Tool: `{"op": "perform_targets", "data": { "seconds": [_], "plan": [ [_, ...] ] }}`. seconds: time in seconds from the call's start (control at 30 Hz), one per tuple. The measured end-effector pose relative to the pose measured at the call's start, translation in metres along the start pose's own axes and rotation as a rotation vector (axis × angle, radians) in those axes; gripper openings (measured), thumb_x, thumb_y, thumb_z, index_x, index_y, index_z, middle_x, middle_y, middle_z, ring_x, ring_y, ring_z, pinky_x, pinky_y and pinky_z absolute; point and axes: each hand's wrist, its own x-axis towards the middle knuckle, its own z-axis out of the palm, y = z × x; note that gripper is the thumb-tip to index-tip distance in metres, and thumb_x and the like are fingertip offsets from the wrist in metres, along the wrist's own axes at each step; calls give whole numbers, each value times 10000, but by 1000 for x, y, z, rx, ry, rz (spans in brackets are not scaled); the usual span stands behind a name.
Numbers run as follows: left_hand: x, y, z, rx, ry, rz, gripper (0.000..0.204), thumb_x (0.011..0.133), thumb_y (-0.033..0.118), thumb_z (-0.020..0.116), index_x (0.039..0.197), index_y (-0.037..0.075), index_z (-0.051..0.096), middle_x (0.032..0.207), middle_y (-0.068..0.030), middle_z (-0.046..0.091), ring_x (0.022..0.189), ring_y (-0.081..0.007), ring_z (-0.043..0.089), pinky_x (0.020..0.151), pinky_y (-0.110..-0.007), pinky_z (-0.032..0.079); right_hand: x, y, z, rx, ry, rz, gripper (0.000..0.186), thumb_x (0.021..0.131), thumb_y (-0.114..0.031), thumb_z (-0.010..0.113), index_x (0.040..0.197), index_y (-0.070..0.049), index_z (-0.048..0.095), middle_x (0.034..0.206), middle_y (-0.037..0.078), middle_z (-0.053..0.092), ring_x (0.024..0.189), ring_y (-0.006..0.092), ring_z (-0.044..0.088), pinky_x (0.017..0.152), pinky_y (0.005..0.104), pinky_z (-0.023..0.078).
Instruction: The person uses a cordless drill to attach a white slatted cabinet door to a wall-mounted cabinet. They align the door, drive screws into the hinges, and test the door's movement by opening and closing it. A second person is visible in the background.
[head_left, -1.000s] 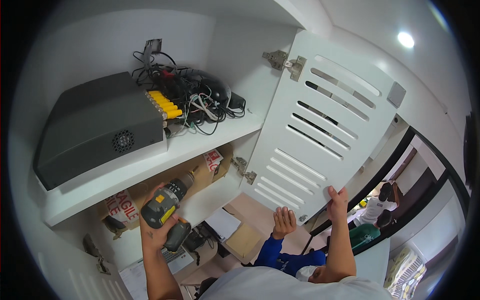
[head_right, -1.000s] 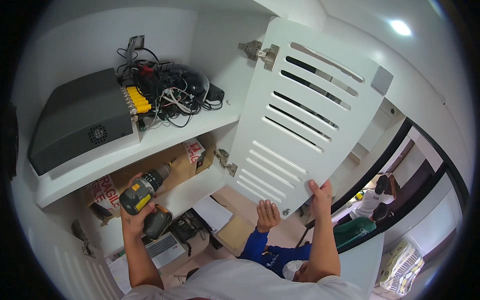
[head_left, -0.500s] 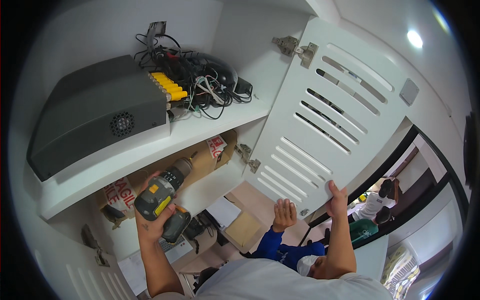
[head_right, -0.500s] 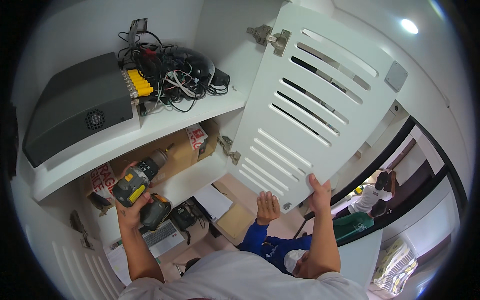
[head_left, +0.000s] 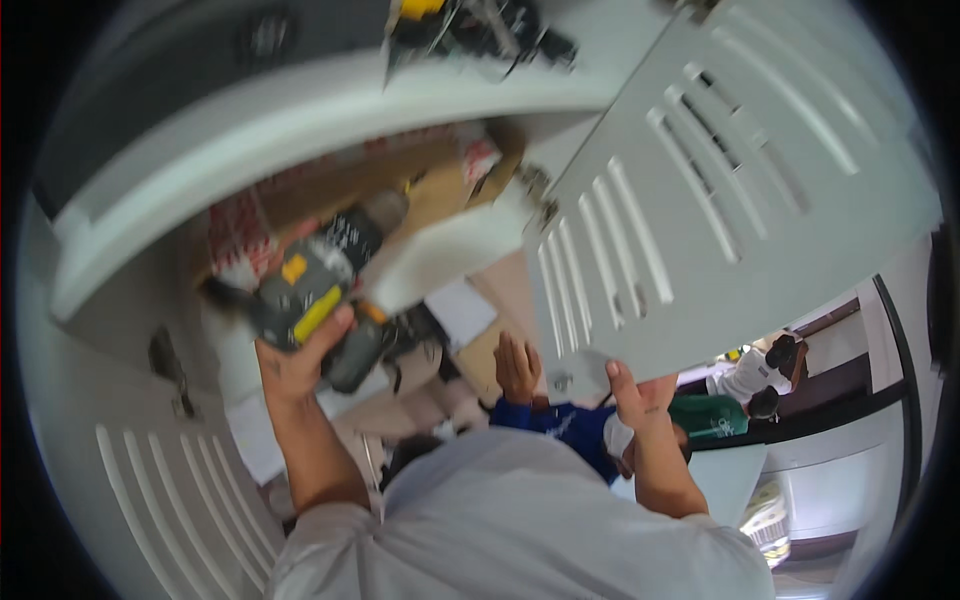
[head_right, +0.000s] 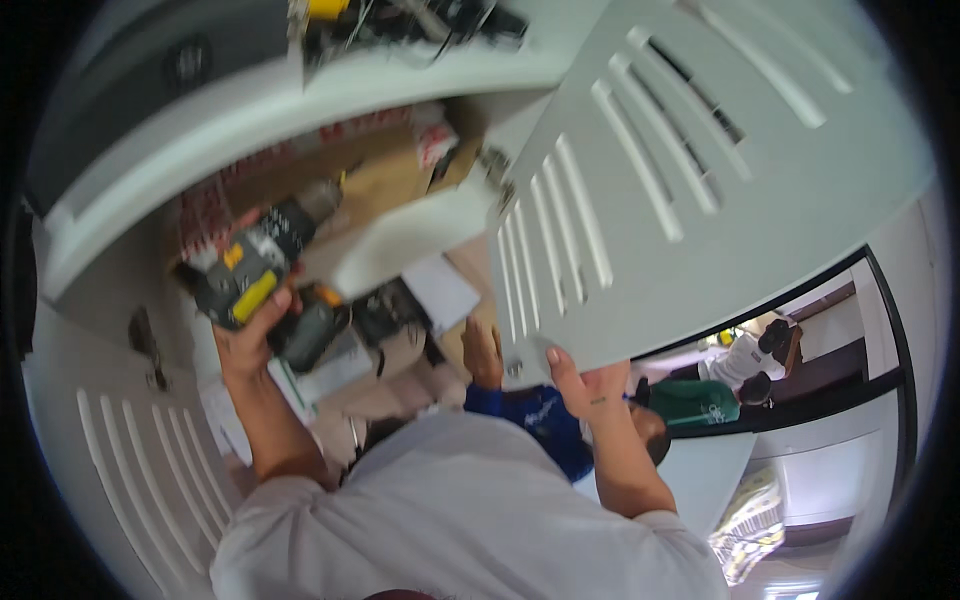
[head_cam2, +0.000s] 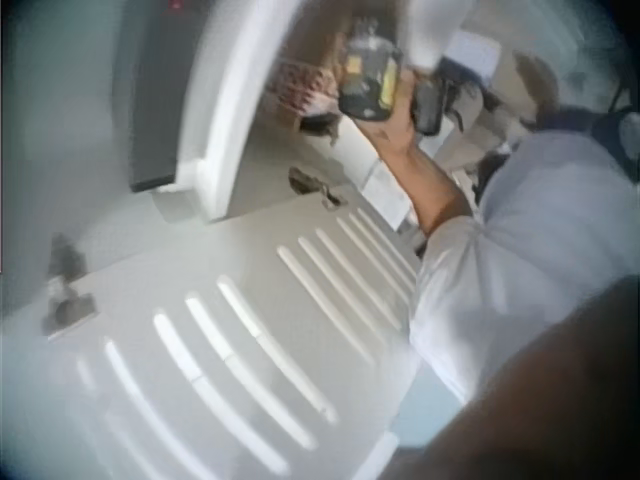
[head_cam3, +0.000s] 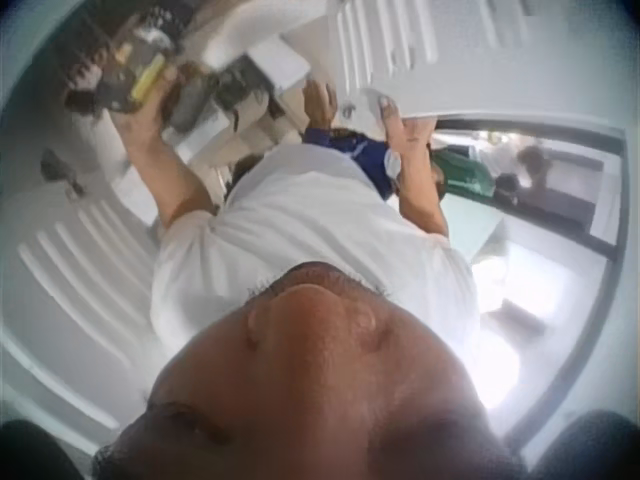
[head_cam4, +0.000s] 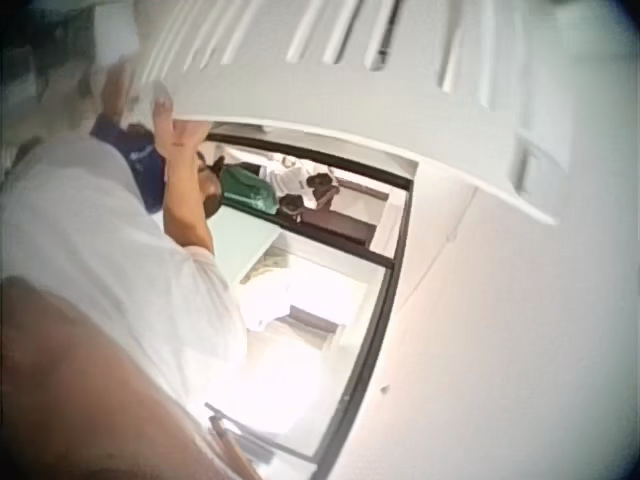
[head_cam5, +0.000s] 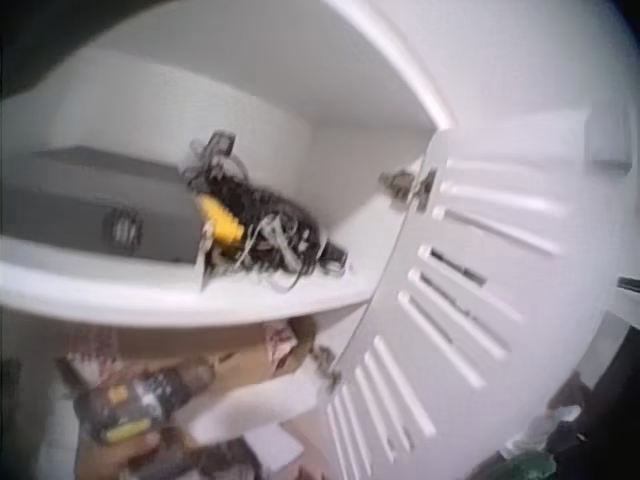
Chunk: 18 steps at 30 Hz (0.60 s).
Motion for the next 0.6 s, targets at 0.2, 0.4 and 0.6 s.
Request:
{"op": "perform_targets", "data": {
  "seconds": [0.2, 0.4, 0.6],
  "plan": [
    [-19, 5, -15, -48, 57, 91, 822, 751, 59, 772, 1495, -17, 429, 1211, -135, 658, 1009, -224, 698, 834, -316, 584, 1, -16, 44, 277, 27, 22, 619, 709, -432, 953, 1063, -11, 667, 987, 50, 704, 872, 155, 653, 782, 302, 529],
    [-33, 12, -23, -60, 122, 123, 833, 751, 66, 756, 1501, -15, 402, 1230, -161, 646, 1013, -238, 694, 707, -278, 579, 13, -13, 69, 310, -8, 47, 838, 631, -638, 914, 1104, -14, 619, 1026, 34, 648, 922, 157, 622, 829, 303, 498],
    [-55, 14, -30, -84, 166, 127, 873, 741, 82, 791, 1513, 5, 391, 1218, -154, 653, 999, -234, 702, 678, -276, 581, 23, 3, 97, 296, -19, -117, 1050, 634, -639, 910, 1330, 17, 477, 1230, 103, 584, 1108, 220, 596, 978, 361, 470]
  ]
}}
